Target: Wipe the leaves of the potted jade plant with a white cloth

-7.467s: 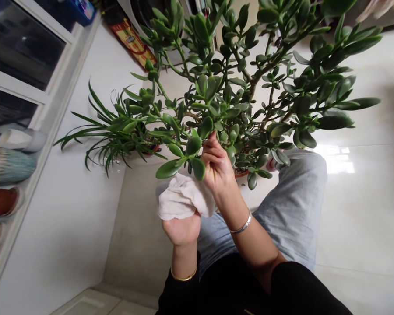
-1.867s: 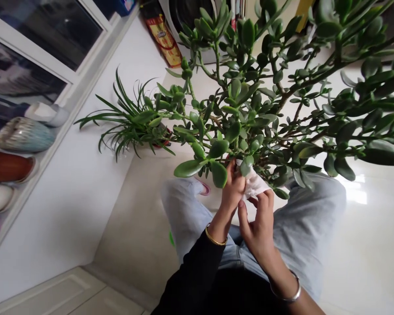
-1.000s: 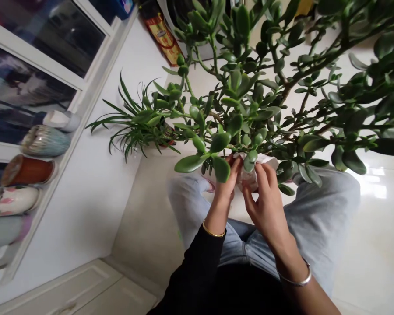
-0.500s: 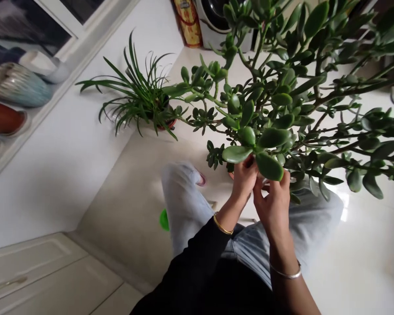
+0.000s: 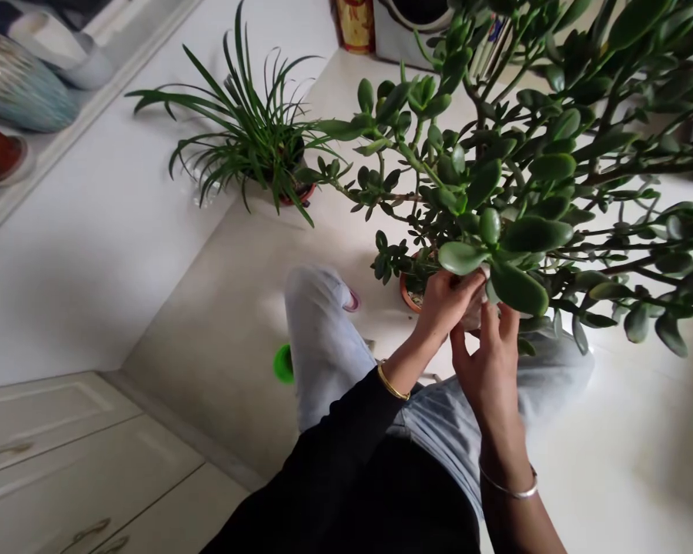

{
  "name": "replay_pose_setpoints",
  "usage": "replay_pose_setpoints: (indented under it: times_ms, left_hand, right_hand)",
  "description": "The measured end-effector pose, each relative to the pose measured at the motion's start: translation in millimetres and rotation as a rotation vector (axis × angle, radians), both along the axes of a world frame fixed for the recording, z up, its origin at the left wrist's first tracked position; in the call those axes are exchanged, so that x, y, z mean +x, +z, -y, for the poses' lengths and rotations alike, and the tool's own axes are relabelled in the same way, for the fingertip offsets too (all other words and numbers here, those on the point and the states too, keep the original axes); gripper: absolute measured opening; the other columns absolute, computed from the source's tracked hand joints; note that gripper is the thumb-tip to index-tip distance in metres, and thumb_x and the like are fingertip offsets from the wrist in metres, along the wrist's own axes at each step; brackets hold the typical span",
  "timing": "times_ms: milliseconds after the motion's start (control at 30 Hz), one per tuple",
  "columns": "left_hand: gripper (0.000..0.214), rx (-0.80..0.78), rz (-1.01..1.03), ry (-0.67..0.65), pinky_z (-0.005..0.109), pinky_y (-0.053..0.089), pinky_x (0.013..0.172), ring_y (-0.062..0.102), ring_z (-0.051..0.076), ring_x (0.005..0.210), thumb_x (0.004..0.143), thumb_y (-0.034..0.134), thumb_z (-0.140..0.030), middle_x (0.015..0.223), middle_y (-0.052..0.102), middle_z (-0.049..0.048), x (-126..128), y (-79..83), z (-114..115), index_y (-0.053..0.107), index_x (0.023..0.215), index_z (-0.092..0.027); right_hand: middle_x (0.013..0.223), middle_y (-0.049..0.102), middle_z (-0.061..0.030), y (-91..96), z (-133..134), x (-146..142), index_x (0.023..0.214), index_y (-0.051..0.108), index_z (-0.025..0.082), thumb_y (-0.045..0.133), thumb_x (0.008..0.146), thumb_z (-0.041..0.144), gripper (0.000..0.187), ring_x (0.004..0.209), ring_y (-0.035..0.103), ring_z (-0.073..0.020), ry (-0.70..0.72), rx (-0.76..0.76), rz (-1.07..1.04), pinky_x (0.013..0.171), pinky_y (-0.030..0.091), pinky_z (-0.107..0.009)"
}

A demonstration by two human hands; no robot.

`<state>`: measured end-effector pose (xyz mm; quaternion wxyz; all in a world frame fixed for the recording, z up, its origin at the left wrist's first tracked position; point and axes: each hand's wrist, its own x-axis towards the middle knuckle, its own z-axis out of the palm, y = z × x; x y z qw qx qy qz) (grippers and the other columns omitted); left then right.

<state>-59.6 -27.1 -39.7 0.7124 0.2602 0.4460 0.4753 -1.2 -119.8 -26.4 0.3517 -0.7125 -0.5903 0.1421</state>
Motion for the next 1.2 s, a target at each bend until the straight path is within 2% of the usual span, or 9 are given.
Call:
replay_pose_setpoints:
  times_ms: [67,167,333,433,600,700,800,1067,1200]
  left_hand:
    - [0.018,0.050,-0.036,-0.004,0.031,0.050,0.074,0.061,0.015,0.071,0.079,0.080,-0.035,0.071,0.068,0.0007,4.8,-3.2,-0.7,0.072,0.074,-0.020]
    - [0.022,0.048,0.006,0.046,0.029,0.050,0.075,0.061,0.014,0.073,0.076,0.083,-0.037,0.075,0.068,-0.0009,10.2,-4.1,-0.3,0.070,0.076,-0.019]
    - [0.027,-0.073,0.199,0.046,0.031,0.051,0.075,0.065,0.019,0.081,0.073,0.086,-0.040,0.075,0.069,0.0017,11.5,5.4,6.8,0.068,0.078,-0.020]
    - [0.030,-0.132,0.282,0.039,0.032,0.051,0.072,0.067,0.019,0.078,0.073,0.085,-0.042,0.075,0.069,0.0026,10.5,10.6,10.6,0.067,0.080,-0.019]
    - [0.027,-0.096,0.230,0.068,0.030,0.049,0.069,0.058,0.013,0.067,0.075,0.084,-0.040,0.071,0.063,0.0003,13.7,9.2,10.1,0.067,0.076,-0.019]
    - [0.021,-0.108,0.181,0.117,0.029,0.049,0.071,0.056,0.013,0.068,0.082,0.080,-0.035,0.072,0.063,0.0001,17.0,6.6,8.4,0.068,0.075,-0.020]
    - [0.016,-0.140,0.174,0.107,0.030,0.050,0.072,0.059,0.014,0.071,0.082,0.081,-0.032,0.073,0.066,0.0013,17.0,7.2,9.2,0.071,0.077,-0.020]
    - [0.028,-0.107,0.242,0.074,0.028,0.050,0.075,0.059,0.012,0.070,0.078,0.084,-0.038,0.071,0.065,-0.0011,4.7,14.7,12.5,0.067,0.071,-0.018]
    - [0.030,-0.134,0.265,0.090,0.025,0.047,0.066,0.054,0.009,0.061,0.079,0.085,-0.034,0.065,0.062,-0.0025,2.2,15.3,9.1,0.064,0.066,-0.017]
  right_hand:
    - [0.144,0.047,-0.0212,-0.9,1.9,-0.3,0.149,0.049,0.024,0.054,0.097,0.019,0.052,0.135,0.056,-0.0351,0.009,-0.008,0.005,0.090,0.064,-0.052]
    - [0.144,0.047,-0.0208,-2.5,3.8,1.4,0.149,0.050,0.024,0.053,0.097,0.019,0.052,0.135,0.056,-0.0340,0.017,-0.003,0.007,0.089,0.065,-0.049]
    - [0.142,0.049,-0.0185,-2.1,3.5,6.8,0.144,0.055,0.025,0.054,0.098,0.022,0.046,0.114,0.068,-0.0264,-0.002,0.023,0.044,0.084,0.066,-0.044]
    - [0.140,0.052,-0.0180,0.4,2.3,8.1,0.139,0.059,0.023,0.056,0.098,0.024,0.041,0.108,0.070,-0.0240,-0.022,0.042,0.063,0.081,0.066,-0.041]
    - [0.135,0.055,-0.0159,3.4,0.7,7.4,0.139,0.059,0.024,0.056,0.098,0.023,0.042,0.108,0.069,-0.0235,-0.033,0.049,0.043,0.081,0.066,-0.038]
    - [0.134,0.055,-0.0157,2.7,-0.4,8.3,0.139,0.059,0.024,0.056,0.097,0.022,0.042,0.112,0.067,-0.0253,-0.039,0.045,0.040,0.084,0.065,-0.041]
    - [0.135,0.054,-0.0168,1.5,-2.7,10.6,0.138,0.060,0.023,0.056,0.095,0.022,0.043,0.114,0.065,-0.0271,-0.041,0.020,0.037,0.085,0.065,-0.044]
    - [0.132,0.052,-0.0157,7.1,-11.9,10.5,0.131,0.062,0.022,0.055,0.096,0.026,0.036,0.124,0.060,-0.0298,-0.033,0.021,0.052,0.082,0.065,-0.042]
    - [0.136,0.052,-0.0157,8.7,-6.1,10.1,0.128,0.064,0.021,0.055,0.097,0.023,0.033,0.101,0.068,-0.0219,-0.010,0.020,0.084,0.080,0.065,-0.041]
